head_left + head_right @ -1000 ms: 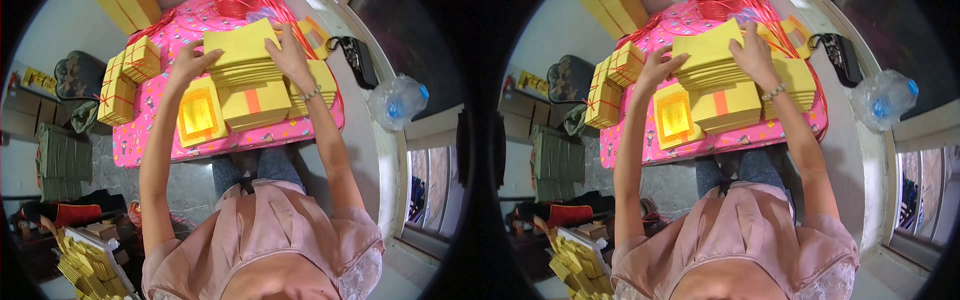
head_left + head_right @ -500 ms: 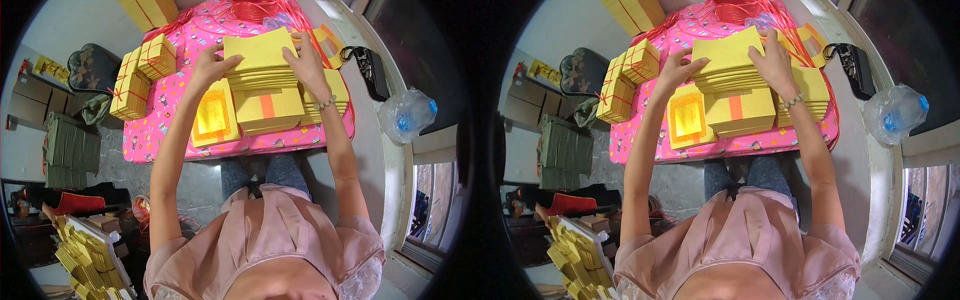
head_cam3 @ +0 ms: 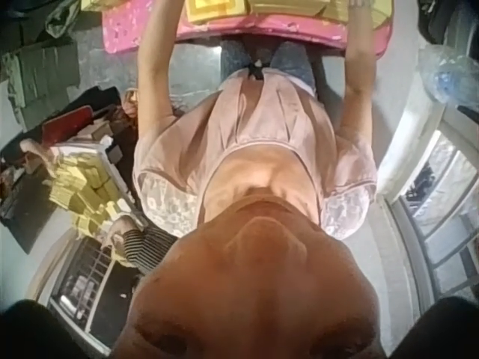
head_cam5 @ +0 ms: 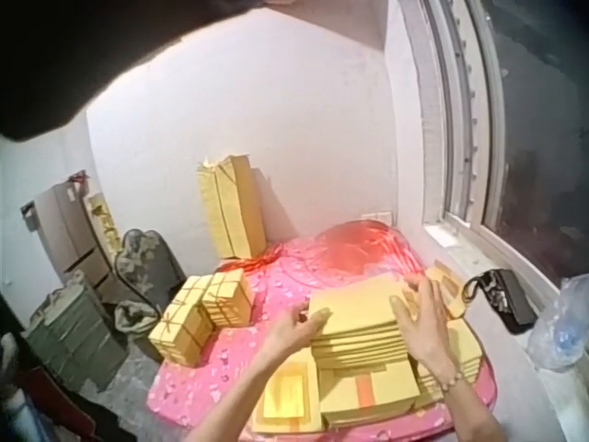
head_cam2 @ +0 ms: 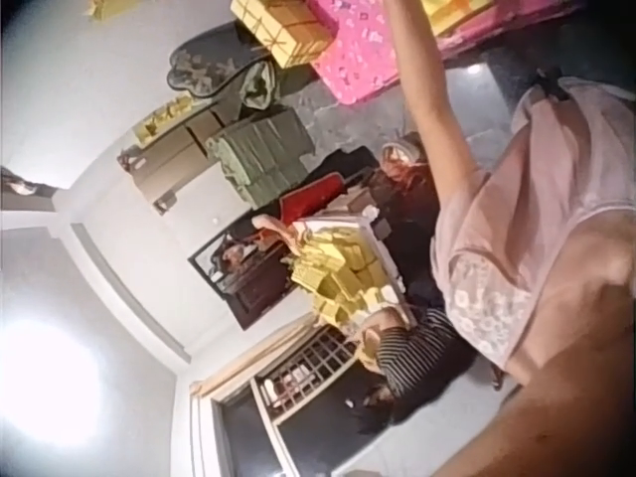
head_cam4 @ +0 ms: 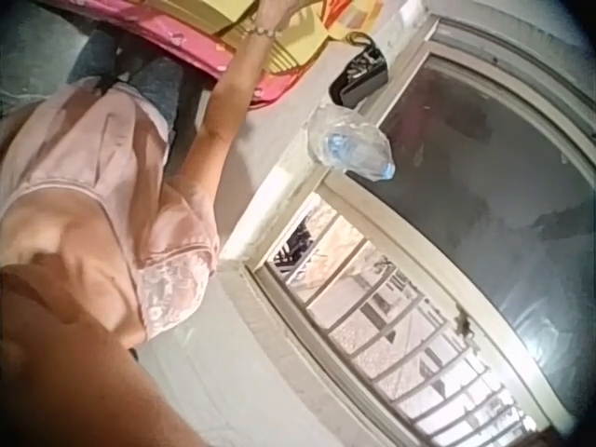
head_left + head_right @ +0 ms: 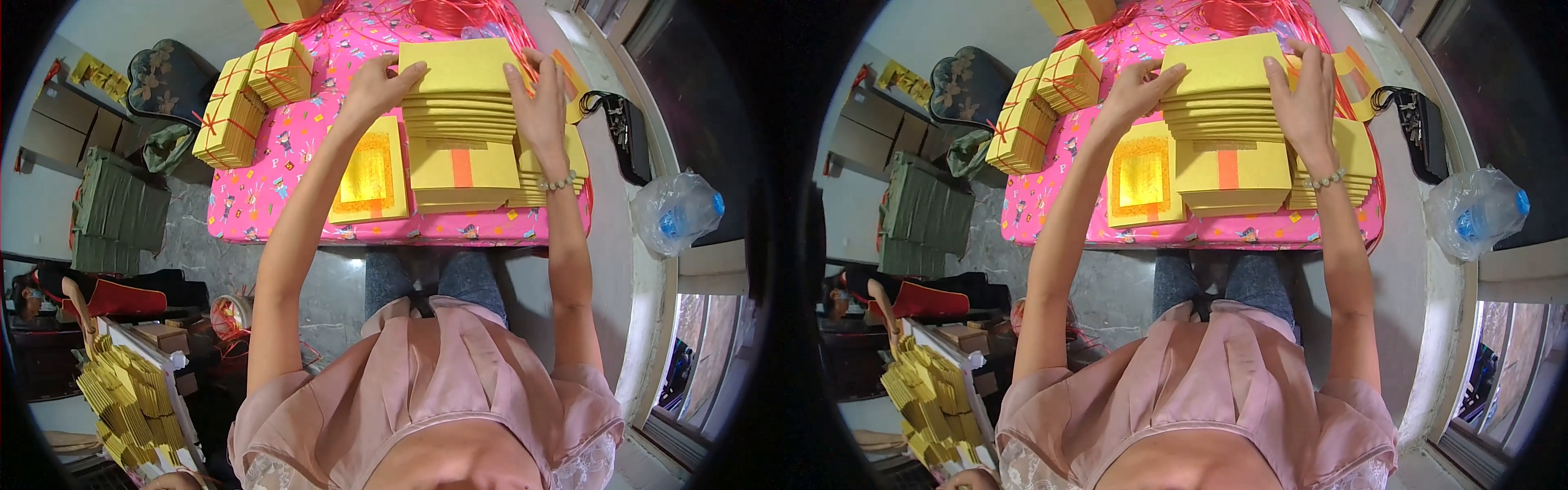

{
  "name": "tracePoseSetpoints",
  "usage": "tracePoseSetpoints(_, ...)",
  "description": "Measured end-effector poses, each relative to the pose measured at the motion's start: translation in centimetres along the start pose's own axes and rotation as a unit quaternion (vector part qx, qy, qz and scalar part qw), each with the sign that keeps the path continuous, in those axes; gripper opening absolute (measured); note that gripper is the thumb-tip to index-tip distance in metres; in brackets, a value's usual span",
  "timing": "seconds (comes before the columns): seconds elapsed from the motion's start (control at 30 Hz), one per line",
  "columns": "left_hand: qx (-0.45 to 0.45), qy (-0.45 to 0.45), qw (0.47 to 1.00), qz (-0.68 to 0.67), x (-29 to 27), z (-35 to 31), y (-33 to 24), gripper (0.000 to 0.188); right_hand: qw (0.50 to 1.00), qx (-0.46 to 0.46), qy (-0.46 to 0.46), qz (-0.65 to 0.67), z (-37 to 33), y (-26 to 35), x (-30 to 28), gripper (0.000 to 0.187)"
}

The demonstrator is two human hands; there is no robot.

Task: Stacking and organizing ritual paper (joss paper) with gold foil centers on a table.

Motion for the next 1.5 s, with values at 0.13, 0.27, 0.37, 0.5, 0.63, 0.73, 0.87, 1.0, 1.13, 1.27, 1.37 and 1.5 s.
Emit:
tracePoseSetpoints(0.13,-0.017,0.008,0.999,-0.033,-0.4,-0.4,0.2,0.059,0.997,-0.050,-0.056,0.029,-1.1,3.9,-1.8,0.035)
tracePoseSetpoints(0.27,-0.031,-0.002,0.998,-0.063,-1.2,-1.4,0.5,0.062,0.987,-0.100,-0.040,0.121,-3.8,8.6,-1.9,0.019)
tracePoseSetpoints(0.37,-0.007,-0.028,0.996,-0.080,-2.1,-3.6,1.3,0.063,0.975,-0.114,0.089,0.171,-7.4,11.9,0.7,0.014)
tracePoseSetpoints(0.5,0.012,-0.046,0.993,-0.109,-3.2,-6.5,5.6,0.056,0.937,-0.168,0.253,0.173,-13.4,13.8,6.8,0.021)
tracePoseSetpoints(0.63,-0.016,-0.011,0.999,-0.047,-3.4,-10.2,13.0,0.038,0.914,-0.160,0.331,0.174,-17.2,12.9,12.5,0.026)
tracePoseSetpoints(0.73,-0.038,0.009,0.999,-0.003,-2.6,-12.7,15.2,0.029,0.914,-0.166,0.352,0.113,-18.7,11.3,15.6,0.034)
tracePoseSetpoints(0.87,-0.023,0.062,0.993,0.094,-1.3,-15.5,16.5,0.033,0.903,-0.170,0.391,0.048,-20.4,10.1,18.3,0.046)
tracePoseSetpoints(1.0,0.005,0.103,0.978,0.183,0.2,-17.3,16.2,0.042,0.910,-0.191,0.369,0.017,-20.9,9.5,19.1,0.028)
tracePoseSetpoints(1.13,-0.001,0.116,0.961,0.253,1.1,-17.4,15.6,0.046,0.913,-0.203,0.353,0.040,-20.8,9.1,18.9,0.021)
tracePoseSetpoints(1.27,0.021,0.104,0.967,0.231,0.9,-17.1,15.8,0.042,0.918,-0.217,0.326,0.061,-20.4,9.5,18.3,0.014)
tracePoseSetpoints(1.37,0.029,0.122,0.975,0.184,0.7,-17.0,16.4,0.038,0.926,-0.191,0.316,0.081,-20.2,9.5,18.3,0.011)
tracePoseSetpoints(1.5,0.021,0.114,0.988,0.106,0.3,-16.8,17.5,0.027,0.924,-0.129,0.349,0.087,-20.3,8.4,19.2,0.009)
Point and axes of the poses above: each hand's wrist, its own z-axis towards the middle knuckle, its own x-axis out of the palm, y = z × x, the point moved 7 cm from there along z, towards the middle knuckle, and after that the axes turned 5 degrees about y, right-handed, at the moved point
